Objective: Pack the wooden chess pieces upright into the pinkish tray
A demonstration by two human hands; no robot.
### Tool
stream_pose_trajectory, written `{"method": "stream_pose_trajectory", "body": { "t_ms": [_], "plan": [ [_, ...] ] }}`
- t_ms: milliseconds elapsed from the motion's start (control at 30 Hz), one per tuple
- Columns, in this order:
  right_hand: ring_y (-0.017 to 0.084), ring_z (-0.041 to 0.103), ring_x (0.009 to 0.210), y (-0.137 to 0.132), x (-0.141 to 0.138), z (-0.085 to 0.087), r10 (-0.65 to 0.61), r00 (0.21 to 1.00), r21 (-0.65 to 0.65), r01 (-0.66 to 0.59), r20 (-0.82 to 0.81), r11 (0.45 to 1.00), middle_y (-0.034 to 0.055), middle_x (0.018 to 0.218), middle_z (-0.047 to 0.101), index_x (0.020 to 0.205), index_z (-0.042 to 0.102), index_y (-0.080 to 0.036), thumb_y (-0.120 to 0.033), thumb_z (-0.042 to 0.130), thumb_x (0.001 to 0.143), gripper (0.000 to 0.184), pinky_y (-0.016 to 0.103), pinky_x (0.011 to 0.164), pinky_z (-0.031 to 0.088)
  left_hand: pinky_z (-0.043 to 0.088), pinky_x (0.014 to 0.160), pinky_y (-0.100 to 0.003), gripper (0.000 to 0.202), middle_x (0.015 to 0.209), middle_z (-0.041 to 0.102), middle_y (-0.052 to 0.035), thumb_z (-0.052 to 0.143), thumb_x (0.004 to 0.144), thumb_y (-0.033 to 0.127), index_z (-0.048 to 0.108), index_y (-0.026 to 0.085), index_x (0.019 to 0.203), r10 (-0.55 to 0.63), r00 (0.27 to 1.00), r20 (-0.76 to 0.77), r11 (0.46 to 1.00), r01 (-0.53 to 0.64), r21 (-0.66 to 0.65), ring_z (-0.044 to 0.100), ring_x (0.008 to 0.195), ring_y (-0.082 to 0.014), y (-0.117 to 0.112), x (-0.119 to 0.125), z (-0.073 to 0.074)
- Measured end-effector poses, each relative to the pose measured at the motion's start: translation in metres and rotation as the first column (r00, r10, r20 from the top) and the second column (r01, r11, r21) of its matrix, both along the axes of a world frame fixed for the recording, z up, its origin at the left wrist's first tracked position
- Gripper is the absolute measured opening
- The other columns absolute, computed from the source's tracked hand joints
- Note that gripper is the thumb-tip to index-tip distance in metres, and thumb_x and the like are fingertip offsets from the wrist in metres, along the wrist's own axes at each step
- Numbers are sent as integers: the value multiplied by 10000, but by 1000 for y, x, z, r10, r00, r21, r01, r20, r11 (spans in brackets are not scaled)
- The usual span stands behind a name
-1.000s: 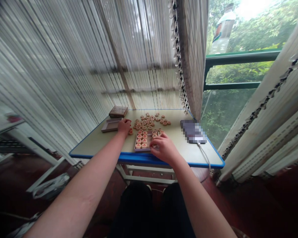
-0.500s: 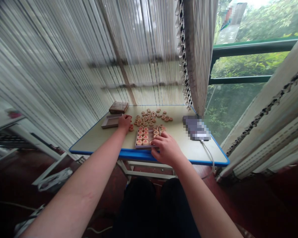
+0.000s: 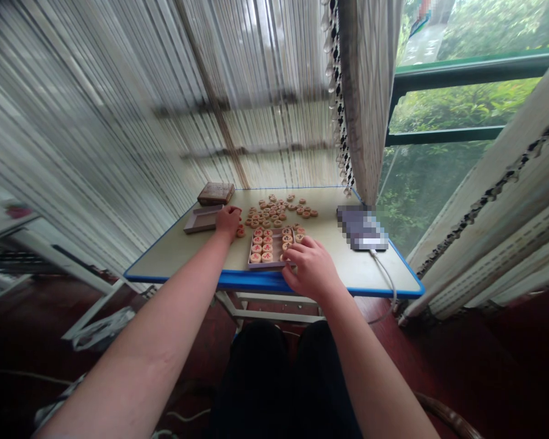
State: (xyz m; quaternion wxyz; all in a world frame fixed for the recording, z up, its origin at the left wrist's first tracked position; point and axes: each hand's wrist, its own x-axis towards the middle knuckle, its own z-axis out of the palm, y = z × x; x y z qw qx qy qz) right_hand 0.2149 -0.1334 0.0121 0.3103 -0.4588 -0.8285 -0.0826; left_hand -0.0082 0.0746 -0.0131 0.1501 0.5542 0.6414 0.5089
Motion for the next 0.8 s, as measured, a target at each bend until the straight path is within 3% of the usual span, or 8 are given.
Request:
{"method": "stream_pose_trajectory", "body": {
  "t_ms": [467,800],
  "plan": [
    [203,466,783,-2,-3,1,-129,992,-17,129,-14,992,36,759,640,714,606,-210,-222,542,712,65,340,748,359,452,625,-276,206,711,657,-43,482,703,278,648,165,750,-9,1000,-17,1000,9,-6,612,715,-172,-1,0,0],
    [224,481,831,-2,0,0,-88,991,41,92,-101,995,52,908,637,984,586,-206,-153,512,706,292,368,772,385,447,625,-268,207,717,666,-49,480,707,290,645,172,745,-10,999,-37,1000,10,-8,618,715,-170,-4,1,2]
  ]
}}
